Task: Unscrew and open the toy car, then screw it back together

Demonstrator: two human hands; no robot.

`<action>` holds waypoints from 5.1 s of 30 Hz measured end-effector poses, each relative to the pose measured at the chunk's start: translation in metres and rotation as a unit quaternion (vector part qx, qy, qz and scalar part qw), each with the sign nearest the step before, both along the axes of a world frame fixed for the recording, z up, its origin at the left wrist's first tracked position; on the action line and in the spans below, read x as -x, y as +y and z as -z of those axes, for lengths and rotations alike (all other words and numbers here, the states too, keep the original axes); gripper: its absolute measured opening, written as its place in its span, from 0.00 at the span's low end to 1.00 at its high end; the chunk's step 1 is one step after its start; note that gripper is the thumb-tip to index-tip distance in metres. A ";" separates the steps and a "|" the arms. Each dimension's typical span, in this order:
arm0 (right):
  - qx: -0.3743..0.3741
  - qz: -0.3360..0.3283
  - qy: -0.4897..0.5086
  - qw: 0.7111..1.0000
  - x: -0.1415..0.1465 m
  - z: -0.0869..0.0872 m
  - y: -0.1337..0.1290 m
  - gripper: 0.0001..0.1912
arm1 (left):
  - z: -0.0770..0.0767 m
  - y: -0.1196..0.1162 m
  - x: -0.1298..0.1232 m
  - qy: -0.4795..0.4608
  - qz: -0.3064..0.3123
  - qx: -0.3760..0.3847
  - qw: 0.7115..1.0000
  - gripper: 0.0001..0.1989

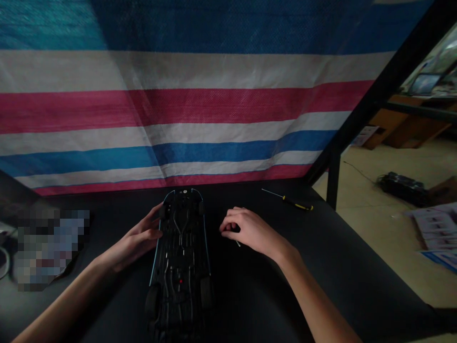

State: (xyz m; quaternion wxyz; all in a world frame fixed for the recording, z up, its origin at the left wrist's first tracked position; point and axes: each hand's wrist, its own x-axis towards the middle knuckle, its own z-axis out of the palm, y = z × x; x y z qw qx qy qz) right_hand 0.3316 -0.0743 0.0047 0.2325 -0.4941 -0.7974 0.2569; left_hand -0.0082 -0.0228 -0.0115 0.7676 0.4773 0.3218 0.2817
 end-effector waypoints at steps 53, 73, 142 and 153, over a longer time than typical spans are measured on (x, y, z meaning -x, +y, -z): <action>0.201 -0.049 0.296 0.932 0.054 0.006 -0.016 0.10 | 0.010 0.002 -0.003 -0.072 0.024 -0.008 0.997 0.38; -0.082 0.132 0.059 0.986 0.036 0.023 0.002 0.13 | 0.008 0.002 -0.003 -0.065 0.034 -0.010 0.997 0.40; -0.171 -0.045 -0.187 0.966 0.053 -0.102 -0.034 0.09 | 0.004 -0.004 -0.007 -0.070 0.034 -0.013 0.997 0.40; -0.168 -0.047 -0.170 0.970 0.054 -0.101 -0.033 0.10 | 0.002 -0.004 -0.008 -0.060 0.033 -0.012 0.998 0.40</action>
